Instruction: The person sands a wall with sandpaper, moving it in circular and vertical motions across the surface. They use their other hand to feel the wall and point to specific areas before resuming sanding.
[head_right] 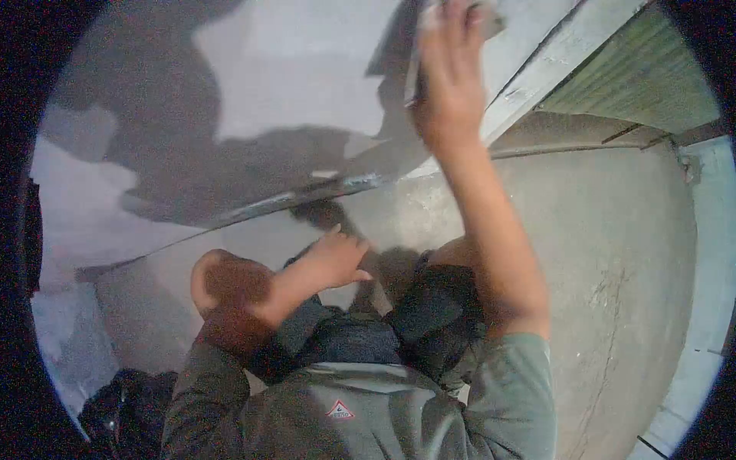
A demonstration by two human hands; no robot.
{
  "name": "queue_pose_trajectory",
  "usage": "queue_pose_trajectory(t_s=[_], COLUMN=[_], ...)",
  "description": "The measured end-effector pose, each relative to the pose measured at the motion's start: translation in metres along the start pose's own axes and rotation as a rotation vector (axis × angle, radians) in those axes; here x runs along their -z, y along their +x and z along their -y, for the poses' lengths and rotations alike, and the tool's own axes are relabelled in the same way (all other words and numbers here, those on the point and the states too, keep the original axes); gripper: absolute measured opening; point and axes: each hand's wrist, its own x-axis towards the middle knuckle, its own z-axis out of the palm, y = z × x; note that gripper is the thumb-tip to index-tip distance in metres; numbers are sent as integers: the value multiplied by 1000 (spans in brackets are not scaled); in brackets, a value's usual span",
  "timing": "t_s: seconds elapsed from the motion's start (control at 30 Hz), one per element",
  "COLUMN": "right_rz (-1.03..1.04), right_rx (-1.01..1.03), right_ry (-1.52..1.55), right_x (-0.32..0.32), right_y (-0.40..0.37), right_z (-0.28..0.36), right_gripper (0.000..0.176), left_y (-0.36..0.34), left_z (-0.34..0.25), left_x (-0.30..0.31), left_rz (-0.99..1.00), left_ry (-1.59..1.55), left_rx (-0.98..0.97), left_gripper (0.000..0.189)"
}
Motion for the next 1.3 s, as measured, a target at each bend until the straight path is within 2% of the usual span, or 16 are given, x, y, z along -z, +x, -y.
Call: queue_pose_trajectory(t_s=[0.1,0.17,0.23,0.33,0.43,0.5,0.57,0.6,0.63,0.7,0.73,0.83,0.97,1.1,1.2,1.3], right_rz=[42,-34,57,-62,108,96,-7,-179,-158,-172,-174,-72,-93,-153,-54,15], right_rx=[11,-20,-36,-86,-38,-39,-24,-42,-189,-276,-191,66,34,50,6,-16], right_ry=[-8,127,59,162,162,140,81,129,159,100,-30,62,184,39,88,105], right_x=[-11,-5,4,-5,-13,-11,-2,-3,2,20,18,-2,-16,-7,-17,-18], right_y=[-8,0,8,6,-5,-4,5,10,4,10,7,-6,-6,5,-5,-9], right_z=[16,19,14,20,44,35,10,-2,-13,-14,-13,3,18,-3,13,17], right_gripper=[82,69,69,70,65,64,63,60,56,53,53,57,59,60,68,63], left_y=[3,2,3,0,4,4,2,0,-1,-4,-4,-1,2,-2,2,2], left_z=[2,3,2,3,4,6,6,6,5,4,4,6,2,1,7,8], left_x=[-4,-3,0,0,1,-1,0,0,0,2,4,-1,4,0,-3,-6], left_rz=[37,-33,-24,14,31,30,-30,-34,-49,-61,-20,-5,15,-39,29,-14], left_ry=[37,-30,-31,-21,-8,-13,-34,-40,-37,-32,-22,-11,-32,-13,22,1], left_rx=[31,29,29,38,51,56,45,49,49,46,49,36,40,12,22,17], left_gripper=[73,72,73,73,73,72,71,71,71,71,72,73,73,72,71,69])
